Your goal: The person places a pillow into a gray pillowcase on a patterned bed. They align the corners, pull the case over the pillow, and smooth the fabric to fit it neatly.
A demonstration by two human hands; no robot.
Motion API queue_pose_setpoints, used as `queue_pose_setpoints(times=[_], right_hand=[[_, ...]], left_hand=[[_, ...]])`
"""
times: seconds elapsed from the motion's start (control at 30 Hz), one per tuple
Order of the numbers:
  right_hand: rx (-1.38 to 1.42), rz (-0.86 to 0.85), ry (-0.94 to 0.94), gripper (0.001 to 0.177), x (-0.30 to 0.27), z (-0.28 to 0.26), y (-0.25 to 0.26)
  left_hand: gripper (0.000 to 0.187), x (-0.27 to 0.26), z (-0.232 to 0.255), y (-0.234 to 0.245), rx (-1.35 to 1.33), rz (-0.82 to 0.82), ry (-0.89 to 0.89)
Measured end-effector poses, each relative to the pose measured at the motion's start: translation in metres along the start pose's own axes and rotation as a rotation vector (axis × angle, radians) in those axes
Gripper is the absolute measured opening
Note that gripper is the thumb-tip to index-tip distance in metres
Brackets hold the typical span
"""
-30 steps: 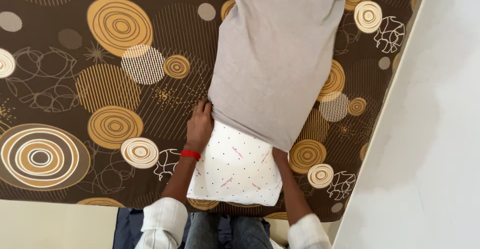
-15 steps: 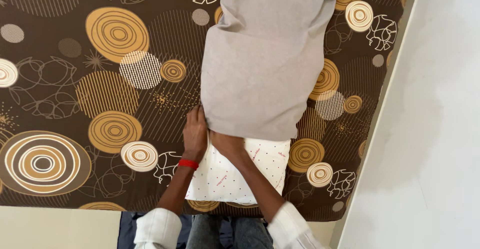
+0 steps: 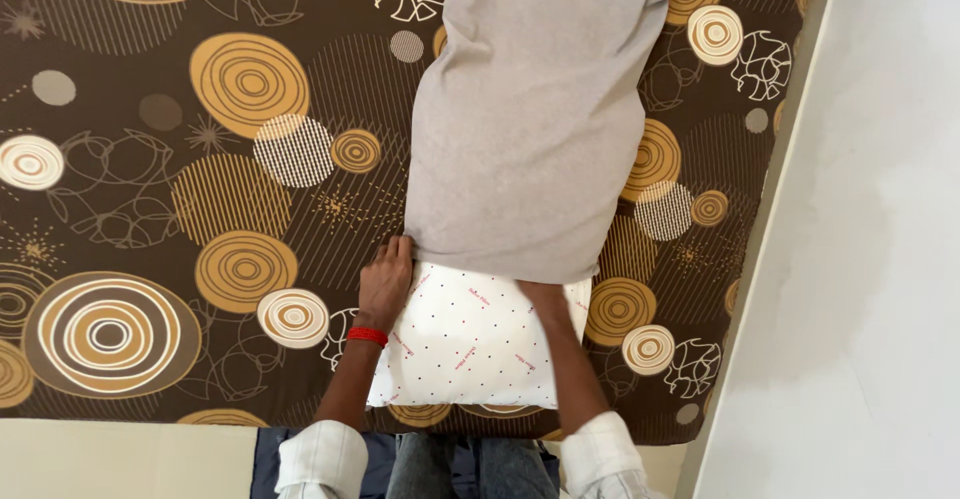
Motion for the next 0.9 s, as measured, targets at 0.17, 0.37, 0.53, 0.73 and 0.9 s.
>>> queue_pose_setpoints(times=[0.17, 0.37, 0.53, 0.73, 0.9], right_hand=[[0.293, 0.041, 0.006, 0.034, -0.021, 0.023, 0.043], [0.318, -0.066, -0.388, 0.044, -0.051, -0.017, 0.067], [0.287, -0.031, -0.383, 0.055, -0.080, -0.036, 0.102], [0.497, 0.121, -0.800, 0.042, -0.094, -0.009, 0.101], [0.442, 0.114, -0.776, 0.058, -0.048, 0.008, 0.107]], left_hand=[[0.025, 0.003, 0.002, -0.011, -0.014, 0.016, -0.019], [0.022, 0.003, -0.004, -0.023, 0.074, -0.086, -0.050], [0.022, -0.018, -0.017, -0.015, 0.081, -0.217, -0.154], [0.029, -0.013, -0.018, -0.019, -0.018, -0.202, -0.122], [0.049, -0.008, -0.018, -0.012, -0.548, -0.092, 0.195]])
Point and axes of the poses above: each hand's wrist, its own x-axis towards the middle knuckle, its own y-axis out of the back of the hand, z = x × y, the point moved 6 cm from there along x, towards the middle knuckle, and after that the axes turned 4 degrees about -y, right-handed, at the moved point
